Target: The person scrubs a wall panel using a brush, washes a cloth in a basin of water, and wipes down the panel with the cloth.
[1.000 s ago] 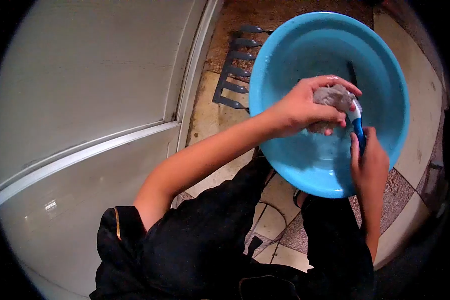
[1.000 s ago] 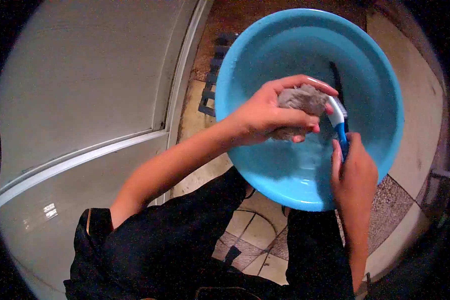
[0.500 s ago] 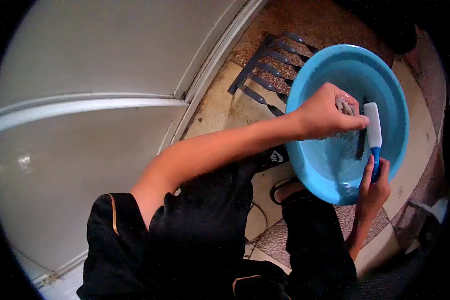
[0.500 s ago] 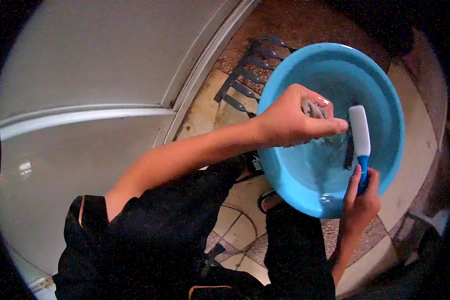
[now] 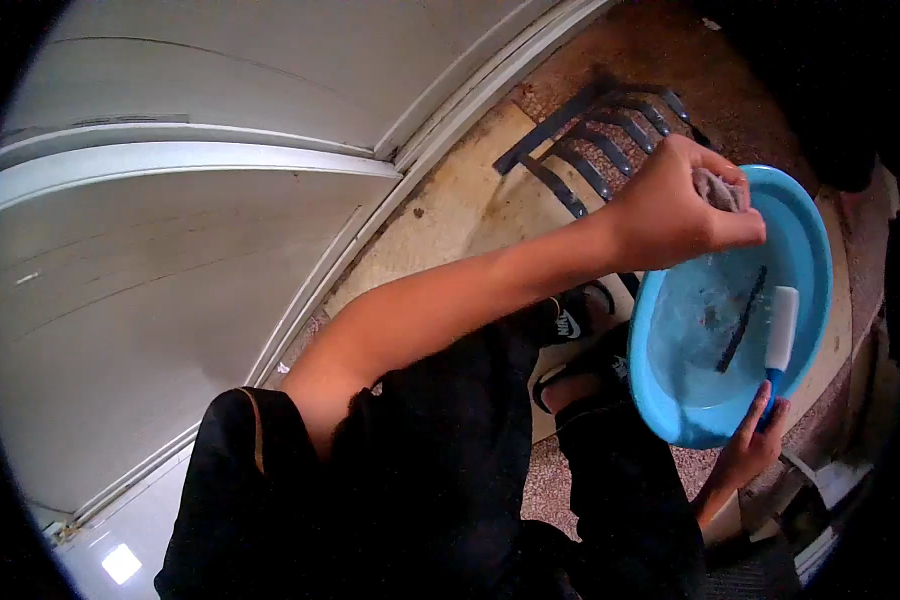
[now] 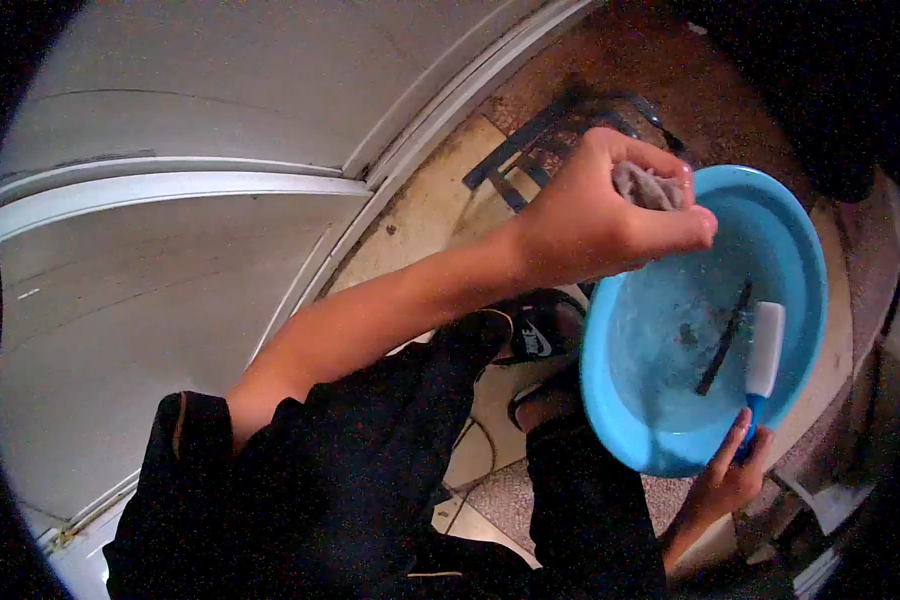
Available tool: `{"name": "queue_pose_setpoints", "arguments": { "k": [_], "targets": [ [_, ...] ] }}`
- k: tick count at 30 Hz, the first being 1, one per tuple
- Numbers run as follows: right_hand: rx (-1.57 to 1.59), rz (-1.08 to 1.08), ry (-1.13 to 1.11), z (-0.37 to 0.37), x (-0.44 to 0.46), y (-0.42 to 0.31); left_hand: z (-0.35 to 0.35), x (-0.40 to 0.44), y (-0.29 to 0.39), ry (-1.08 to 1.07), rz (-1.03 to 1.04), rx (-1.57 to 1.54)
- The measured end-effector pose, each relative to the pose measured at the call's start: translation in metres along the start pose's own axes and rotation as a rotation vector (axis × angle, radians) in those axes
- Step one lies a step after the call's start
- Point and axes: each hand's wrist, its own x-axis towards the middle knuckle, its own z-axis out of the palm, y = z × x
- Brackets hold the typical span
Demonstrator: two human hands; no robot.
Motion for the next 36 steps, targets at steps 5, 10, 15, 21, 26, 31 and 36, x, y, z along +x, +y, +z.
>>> {"name": "queue_pose_setpoints", "arguments": {
  "k": [5, 10, 15, 21, 26, 31, 36],
  "targets": [
    [-0.002, 0.05, -0.019, -0.002, 0.005, 0.008, -0.016, -0.004, 0.004, -0.024, 0.028, 0.021],
    [-0.053, -0.059, -0.035, -0.006, 0.008, 0.0, -0.048, -0.018, -0.008, 0.105, 0.083, 0.06],
    [-0.055, -0.01, -0.059, -0.006, -0.001, -0.003, -0.079, -0.043, -0.046, 0.279, -0.017, 0.151],
    [0.026, 0.008, -0.033, -0.019, 0.006, -0.013, -0.127, -0.062, -0.099, 0.512, 0.075, 0.243],
    [0.082, 0.103, -0.134, -0.005, 0.002, 0.011, -0.157, -0.078, -0.109, 0.56, -0.222, 0.383],
    [0.08, 0.106, -0.091, 0.014, 0.001, 0.004, -0.18, -0.084, -0.128, 0.695, -0.175, 0.368],
    [0.033, 0.163, -0.036, 0.01, 0.002, -0.031, -0.22, -0.113, -0.135, 0.761, -0.032, 0.489]
  ]
}}
